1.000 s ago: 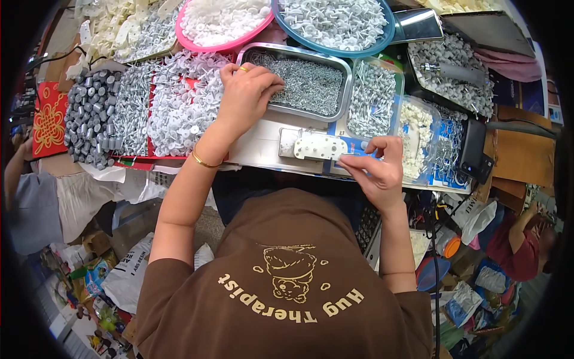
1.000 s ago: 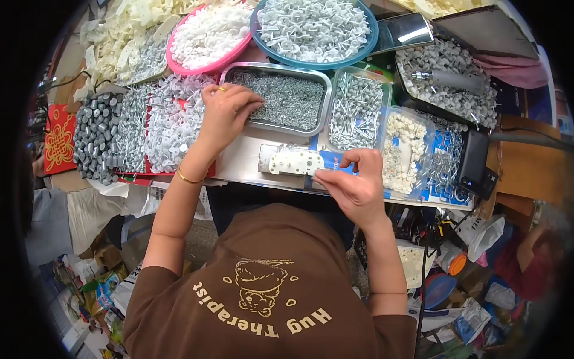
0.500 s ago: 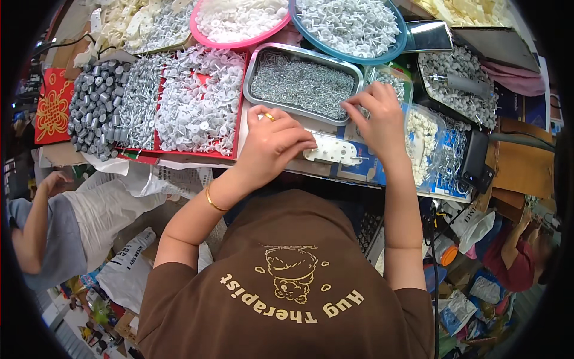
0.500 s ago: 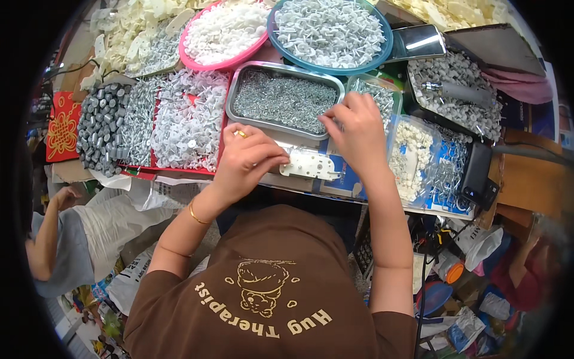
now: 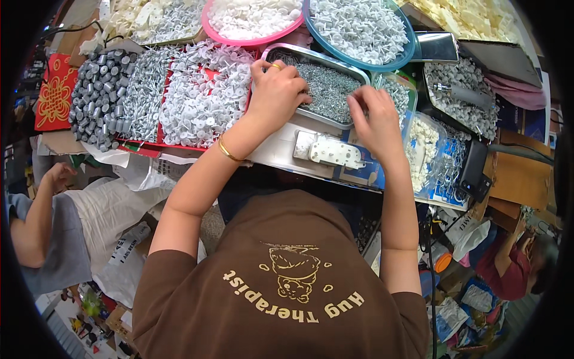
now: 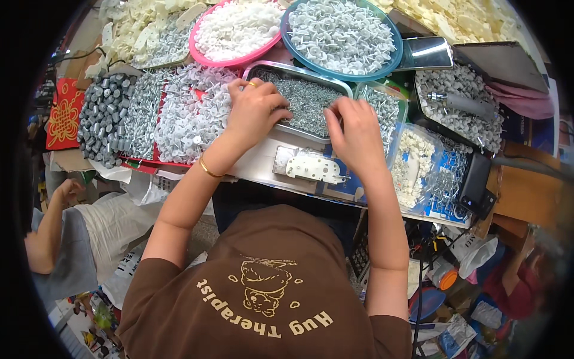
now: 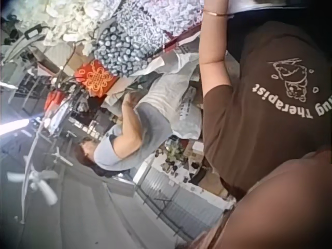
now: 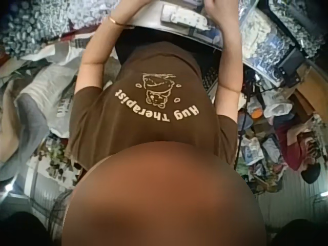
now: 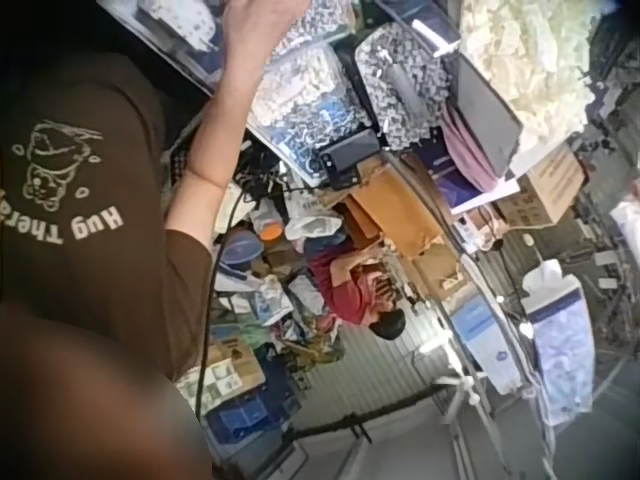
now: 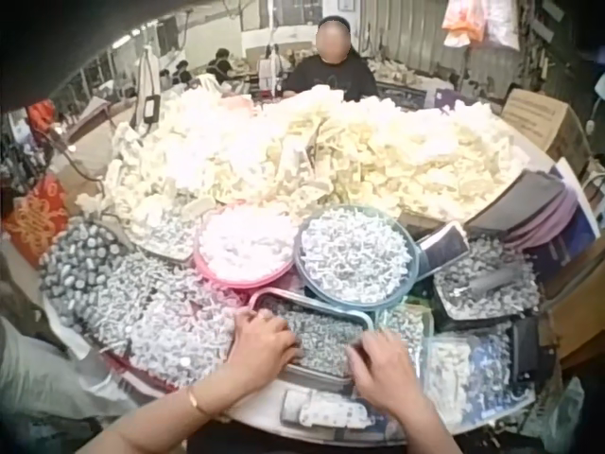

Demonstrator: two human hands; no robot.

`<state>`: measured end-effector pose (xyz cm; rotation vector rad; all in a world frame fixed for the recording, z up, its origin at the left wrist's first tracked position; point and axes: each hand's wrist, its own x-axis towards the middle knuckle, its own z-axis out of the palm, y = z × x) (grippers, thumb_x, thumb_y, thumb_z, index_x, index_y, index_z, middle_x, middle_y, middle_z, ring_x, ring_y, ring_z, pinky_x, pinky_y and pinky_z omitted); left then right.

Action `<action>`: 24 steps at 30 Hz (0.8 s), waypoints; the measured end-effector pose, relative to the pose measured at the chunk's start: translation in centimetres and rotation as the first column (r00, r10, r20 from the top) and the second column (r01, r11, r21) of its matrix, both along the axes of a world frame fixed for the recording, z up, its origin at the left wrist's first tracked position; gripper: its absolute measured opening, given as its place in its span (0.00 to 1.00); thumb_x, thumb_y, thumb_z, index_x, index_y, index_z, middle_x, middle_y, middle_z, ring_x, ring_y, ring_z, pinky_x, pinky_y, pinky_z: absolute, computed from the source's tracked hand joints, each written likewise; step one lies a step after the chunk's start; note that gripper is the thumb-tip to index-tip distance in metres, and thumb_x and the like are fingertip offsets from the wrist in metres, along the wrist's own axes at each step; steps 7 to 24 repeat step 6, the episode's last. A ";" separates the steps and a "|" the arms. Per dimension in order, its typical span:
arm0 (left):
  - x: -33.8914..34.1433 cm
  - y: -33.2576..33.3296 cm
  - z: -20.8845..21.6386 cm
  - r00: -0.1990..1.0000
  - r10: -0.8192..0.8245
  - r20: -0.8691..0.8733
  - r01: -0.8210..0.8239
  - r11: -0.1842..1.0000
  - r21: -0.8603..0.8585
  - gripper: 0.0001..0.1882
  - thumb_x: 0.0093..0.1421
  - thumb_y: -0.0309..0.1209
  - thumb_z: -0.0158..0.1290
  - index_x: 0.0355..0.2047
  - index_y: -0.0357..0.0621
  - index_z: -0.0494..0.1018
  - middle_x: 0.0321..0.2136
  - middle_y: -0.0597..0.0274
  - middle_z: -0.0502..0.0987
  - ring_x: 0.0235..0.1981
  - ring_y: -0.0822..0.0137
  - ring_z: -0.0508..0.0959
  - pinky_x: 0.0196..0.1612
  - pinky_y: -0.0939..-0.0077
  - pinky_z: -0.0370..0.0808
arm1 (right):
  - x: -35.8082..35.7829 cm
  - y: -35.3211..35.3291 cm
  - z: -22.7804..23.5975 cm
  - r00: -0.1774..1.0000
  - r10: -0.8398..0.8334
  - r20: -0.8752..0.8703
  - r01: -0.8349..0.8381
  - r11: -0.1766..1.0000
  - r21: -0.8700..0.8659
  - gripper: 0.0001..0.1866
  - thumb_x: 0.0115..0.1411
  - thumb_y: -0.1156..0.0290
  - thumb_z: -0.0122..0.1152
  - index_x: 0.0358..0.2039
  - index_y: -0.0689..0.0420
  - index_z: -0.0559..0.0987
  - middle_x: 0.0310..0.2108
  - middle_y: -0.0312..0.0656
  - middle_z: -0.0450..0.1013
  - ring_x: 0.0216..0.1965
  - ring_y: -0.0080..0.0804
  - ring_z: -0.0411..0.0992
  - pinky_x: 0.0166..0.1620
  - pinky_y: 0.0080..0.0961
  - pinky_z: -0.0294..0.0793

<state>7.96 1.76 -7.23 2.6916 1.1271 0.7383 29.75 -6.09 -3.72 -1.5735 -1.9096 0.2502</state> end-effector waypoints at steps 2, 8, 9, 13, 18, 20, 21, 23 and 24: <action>-0.4 0.0 0.2 1.000 0.001 0.021 0.000 1.000 -0.029 0.05 0.53 0.38 0.65 0.26 0.55 0.83 0.29 0.73 0.78 0.42 0.66 0.74 0.54 0.55 0.55 | -0.1 -2.1 2.4 0.977 -0.046 -0.210 -0.004 0.973 -0.232 0.05 0.57 0.75 0.66 0.33 0.63 0.80 0.30 0.43 0.76 0.32 0.39 0.74 0.38 0.34 0.72; -0.7 -0.7 0.1 0.997 0.010 0.080 -0.002 0.995 -0.102 0.04 0.56 0.37 0.64 0.27 0.55 0.83 0.31 0.75 0.79 0.42 0.67 0.74 0.53 0.55 0.56 | 0.3 -5.7 3.0 0.985 0.170 0.033 -0.160 0.965 -0.208 0.07 0.60 0.71 0.67 0.38 0.56 0.84 0.36 0.49 0.81 0.37 0.33 0.80 0.43 0.31 0.77; -0.7 -0.7 0.1 0.997 0.010 0.080 -0.002 0.995 -0.102 0.04 0.56 0.37 0.64 0.27 0.55 0.83 0.31 0.75 0.79 0.42 0.67 0.74 0.53 0.55 0.56 | 0.3 -5.7 3.0 0.985 0.170 0.033 -0.160 0.965 -0.208 0.07 0.60 0.71 0.67 0.38 0.56 0.84 0.36 0.49 0.81 0.37 0.33 0.80 0.43 0.31 0.77; -0.7 -0.7 0.1 0.997 0.010 0.080 -0.002 0.995 -0.102 0.04 0.56 0.37 0.64 0.27 0.55 0.83 0.31 0.75 0.79 0.42 0.67 0.74 0.53 0.55 0.56 | 0.3 -5.7 3.0 0.985 0.170 0.033 -0.160 0.965 -0.208 0.07 0.60 0.71 0.67 0.38 0.56 0.84 0.36 0.49 0.81 0.37 0.33 0.80 0.43 0.31 0.77; -0.7 -0.7 0.1 0.997 0.010 0.080 -0.002 0.995 -0.102 0.04 0.56 0.37 0.64 0.27 0.55 0.83 0.31 0.75 0.79 0.42 0.67 0.74 0.53 0.55 0.56 | 0.3 -5.7 3.0 0.985 0.170 0.033 -0.160 0.965 -0.208 0.07 0.60 0.71 0.67 0.38 0.56 0.84 0.36 0.49 0.81 0.37 0.33 0.80 0.43 0.31 0.77; -0.7 -0.7 0.1 0.997 0.010 0.080 -0.002 0.995 -0.102 0.04 0.56 0.37 0.64 0.27 0.55 0.83 0.31 0.75 0.79 0.42 0.67 0.74 0.53 0.55 0.56 | 0.3 -5.7 3.0 0.985 0.170 0.033 -0.160 0.965 -0.208 0.07 0.60 0.71 0.67 0.38 0.56 0.84 0.36 0.49 0.81 0.37 0.33 0.80 0.43 0.31 0.77; -0.7 -0.7 0.1 0.997 0.010 0.080 -0.002 0.995 -0.102 0.04 0.56 0.37 0.64 0.27 0.55 0.83 0.31 0.75 0.79 0.42 0.67 0.74 0.53 0.55 0.56 | 0.3 -5.7 3.0 0.985 0.170 0.033 -0.160 0.965 -0.208 0.07 0.60 0.71 0.67 0.38 0.56 0.84 0.36 0.49 0.81 0.37 0.33 0.80 0.43 0.31 0.77; -0.7 -0.7 0.1 0.997 0.010 0.080 -0.002 0.995 -0.102 0.04 0.56 0.37 0.64 0.27 0.55 0.83 0.31 0.75 0.79 0.42 0.67 0.74 0.53 0.55 0.56 | 0.3 -5.7 3.0 0.985 0.170 0.033 -0.160 0.965 -0.208 0.07 0.60 0.71 0.67 0.38 0.56 0.84 0.36 0.49 0.81 0.37 0.33 0.80 0.43 0.31 0.77; -0.7 -0.7 0.1 0.997 0.010 0.080 -0.002 0.995 -0.102 0.04 0.56 0.37 0.64 0.27 0.55 0.83 0.31 0.75 0.79 0.42 0.67 0.74 0.53 0.55 0.56 | 0.3 -5.7 3.0 0.985 0.170 0.033 -0.160 0.965 -0.208 0.07 0.60 0.71 0.67 0.38 0.56 0.84 0.36 0.49 0.81 0.37 0.33 0.80 0.43 0.31 0.77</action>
